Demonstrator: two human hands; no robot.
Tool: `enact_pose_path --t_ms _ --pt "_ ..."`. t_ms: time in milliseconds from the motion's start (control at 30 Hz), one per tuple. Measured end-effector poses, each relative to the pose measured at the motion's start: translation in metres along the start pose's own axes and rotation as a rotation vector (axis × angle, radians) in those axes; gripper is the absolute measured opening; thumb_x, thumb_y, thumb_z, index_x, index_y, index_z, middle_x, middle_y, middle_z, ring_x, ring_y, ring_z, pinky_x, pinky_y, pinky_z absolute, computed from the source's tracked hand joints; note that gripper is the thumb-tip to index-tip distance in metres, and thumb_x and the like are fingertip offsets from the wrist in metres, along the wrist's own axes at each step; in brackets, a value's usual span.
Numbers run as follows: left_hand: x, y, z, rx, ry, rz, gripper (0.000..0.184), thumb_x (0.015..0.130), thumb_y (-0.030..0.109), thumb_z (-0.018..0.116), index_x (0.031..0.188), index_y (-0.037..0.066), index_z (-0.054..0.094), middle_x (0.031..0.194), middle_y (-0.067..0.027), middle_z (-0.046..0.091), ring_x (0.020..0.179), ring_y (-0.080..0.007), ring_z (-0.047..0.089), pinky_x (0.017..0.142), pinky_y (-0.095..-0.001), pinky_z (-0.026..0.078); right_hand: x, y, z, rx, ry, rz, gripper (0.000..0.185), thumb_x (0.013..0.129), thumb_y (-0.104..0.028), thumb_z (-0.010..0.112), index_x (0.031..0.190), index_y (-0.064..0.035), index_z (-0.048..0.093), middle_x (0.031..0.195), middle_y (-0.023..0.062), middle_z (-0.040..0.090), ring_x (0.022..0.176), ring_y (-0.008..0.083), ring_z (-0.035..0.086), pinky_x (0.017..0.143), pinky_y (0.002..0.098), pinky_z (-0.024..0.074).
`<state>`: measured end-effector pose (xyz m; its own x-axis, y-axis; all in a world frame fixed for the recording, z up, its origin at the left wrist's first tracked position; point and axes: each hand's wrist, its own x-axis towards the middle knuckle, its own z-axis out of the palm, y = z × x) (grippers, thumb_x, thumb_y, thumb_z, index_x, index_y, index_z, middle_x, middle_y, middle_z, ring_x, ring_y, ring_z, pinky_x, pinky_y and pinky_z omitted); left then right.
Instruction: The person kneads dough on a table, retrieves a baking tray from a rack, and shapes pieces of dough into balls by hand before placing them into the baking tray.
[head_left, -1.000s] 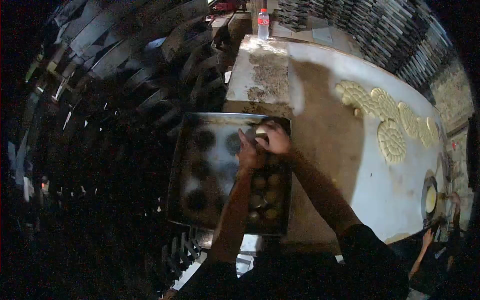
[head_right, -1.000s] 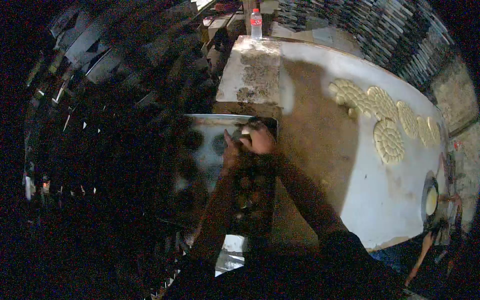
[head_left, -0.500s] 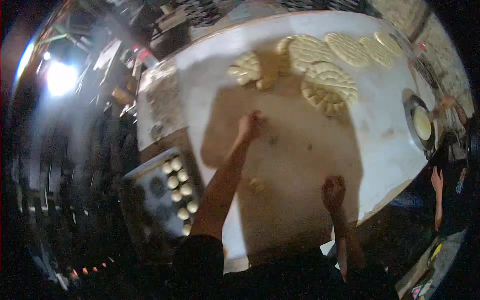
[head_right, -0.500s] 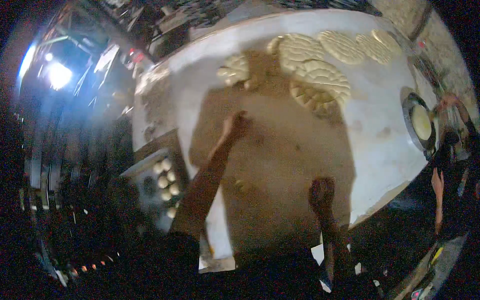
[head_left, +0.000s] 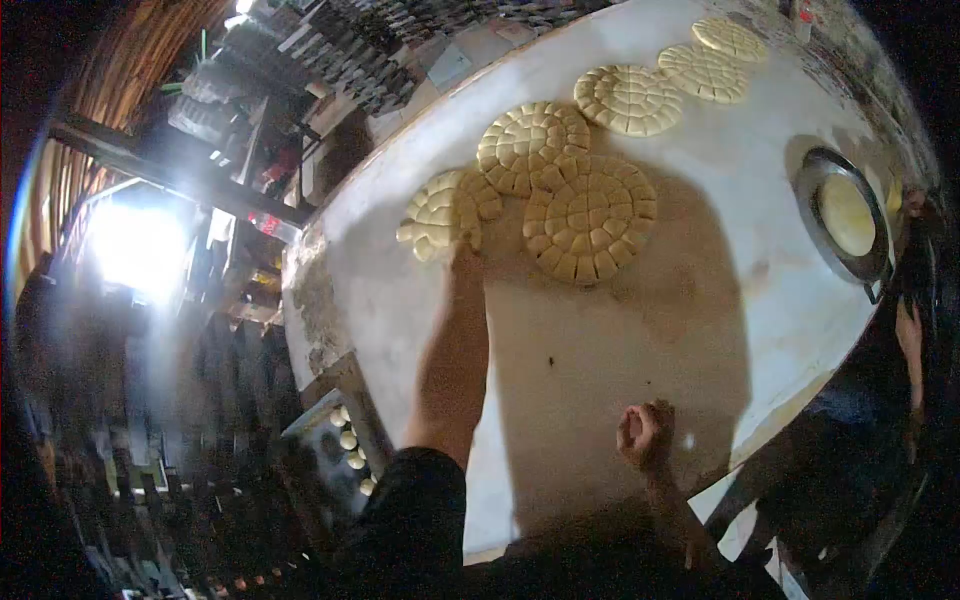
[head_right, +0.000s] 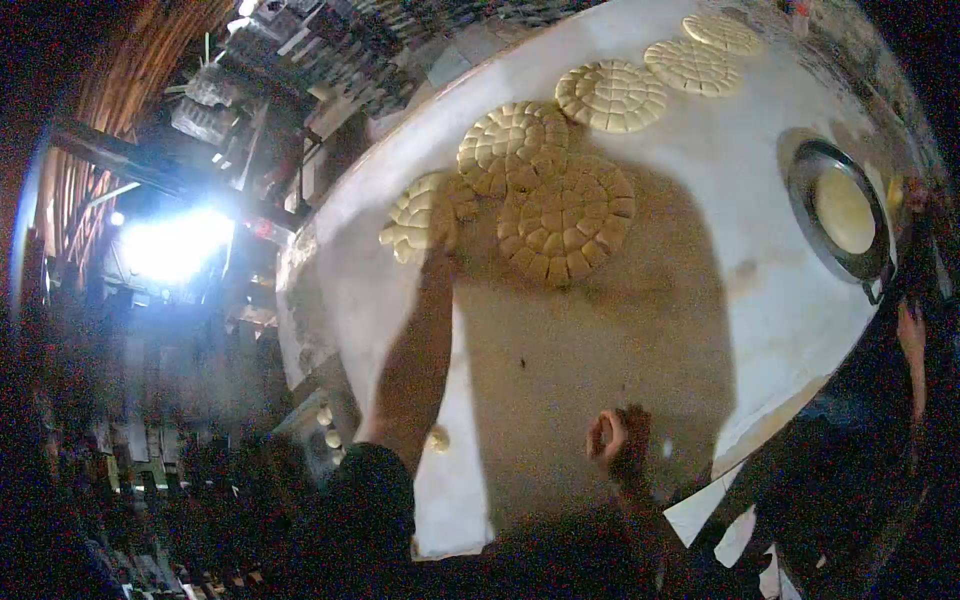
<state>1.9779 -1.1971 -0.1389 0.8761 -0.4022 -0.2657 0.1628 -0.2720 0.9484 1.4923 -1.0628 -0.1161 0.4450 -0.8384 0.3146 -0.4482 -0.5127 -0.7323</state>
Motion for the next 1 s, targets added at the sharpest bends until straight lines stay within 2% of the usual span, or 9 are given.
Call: enact_pose_path --t_ms 200,267,367,433,500,600,667,767,1000 --pt "-0.155 -0.040 -0.065 -0.066 0.076 -0.070 0.048 0.090 0.029 0.069 0.129 0.004 0.054 0.110 -0.0108 0.063 0.086 -0.0192 0.061 0.068 -0.0293 0.052 0.010 0.023 0.029 -0.198 0.238 -0.224 0.034 0.094 -0.033 0.057 0.079 -0.0026 0.058 0.076 0.0129 0.054 0.071 0.0271 0.054 0.072 0.0444 0.0421" --pt "-0.215 -0.057 -0.100 0.023 0.025 -0.121 0.046 0.090 0.029 0.071 0.126 0.004 0.055 0.108 -0.0101 0.063 0.086 -0.0187 0.060 0.066 -0.0295 0.051 0.012 0.031 0.022 0.041 -0.092 -0.059 0.036 0.094 -0.037 0.060 0.086 -0.0020 0.058 0.083 0.0150 0.059 0.075 0.0265 0.056 0.070 0.0438 0.0428" --pt "-0.348 -0.056 -0.133 -0.309 -0.179 0.015 0.042 0.090 0.031 0.071 0.119 0.004 0.058 0.101 -0.0089 0.063 0.084 -0.0179 0.059 0.067 -0.0296 0.050 0.004 -0.002 0.020 0.139 -0.097 -0.101 0.021 0.083 -0.026 0.064 0.079 -0.0053 0.064 0.080 0.0120 0.065 0.079 0.0336 0.062 0.074 0.0462 0.0462" --pt "-0.361 -0.165 -0.150 -0.216 -0.276 0.131 0.042 0.090 0.032 0.069 0.120 0.005 0.056 0.103 -0.0090 0.063 0.093 -0.0218 0.059 0.080 -0.0335 0.049 -0.045 -0.004 0.072 0.938 -0.338 0.109 0.029 0.090 -0.033 0.063 0.092 -0.0035 0.059 0.088 0.0129 0.061 0.078 0.0273 0.060 0.075 0.0398 0.0480" --pt "-0.393 -0.190 -0.182 0.055 -0.310 0.237 0.036 0.093 0.029 0.065 0.118 0.004 0.055 0.104 -0.0093 0.062 0.097 -0.0229 0.059 0.086 -0.0342 0.049 -0.097 -0.036 0.088 0.875 -0.327 -0.045 0.034 0.094 -0.034 0.063 0.103 -0.0028 0.054 0.092 0.0124 0.059 0.079 0.0233 0.058 0.077 0.0355 0.0494" --pt "-0.475 -0.126 -0.224 0.021 -0.324 0.294 0.025 0.097 0.026 0.061 0.107 0.002 0.057 0.094 -0.0088 0.060 0.087 -0.0171 0.058 0.079 -0.0290 0.049 -0.160 -0.098 0.081 0.051 -0.066 -0.413 0.036 0.094 -0.031 0.065 0.113 -0.0037 0.050 0.094 0.0102 0.058 0.082 0.0207 0.059 0.078 0.0332 0.0505" --pt "-0.503 -0.079 -0.270 0.128 -0.300 0.202 0.027 0.096 0.026 0.062 0.106 0.001 0.055 0.093 -0.0091 0.059 0.087 -0.0178 0.058 0.079 -0.0314 0.049 -0.174 -0.128 0.063 0.302 -0.079 -0.105 0.036 0.094 -0.029 0.064 0.115 -0.0043 0.048 0.093 0.0095 0.057 0.081 0.0193 0.058 0.075 0.0335 0.0505" --pt "-0.453 -0.200 -0.293 -0.263 -0.193 0.462 0.038 0.092 0.030 0.067 0.109 0.000 0.053 0.094 -0.0094 0.058 0.086 -0.0211 0.057 0.081 -0.0366 0.050 -0.166 -0.154 0.063 0.679 -0.031 0.382 0.037 0.095 -0.026 0.064 0.119 -0.0052 0.046 0.093 0.0085 0.056 0.081 0.0172 0.057 0.071 0.0339 0.0503" --pt "-0.496 -0.204 -0.330 0.407 -0.115 0.764 0.039 0.088 0.035 0.068 0.103 0.001 0.057 0.095 -0.0150 0.058 0.086 -0.0316 0.057 0.078 -0.0457 0.046 -0.101 -0.079 0.026 0.554 0.295 0.248 0.032 0.097 -0.034 0.056 0.106 -0.0042 0.049 0.089 0.0075 0.054 0.080 0.0183 0.054 0.071 0.0345 0.0467"
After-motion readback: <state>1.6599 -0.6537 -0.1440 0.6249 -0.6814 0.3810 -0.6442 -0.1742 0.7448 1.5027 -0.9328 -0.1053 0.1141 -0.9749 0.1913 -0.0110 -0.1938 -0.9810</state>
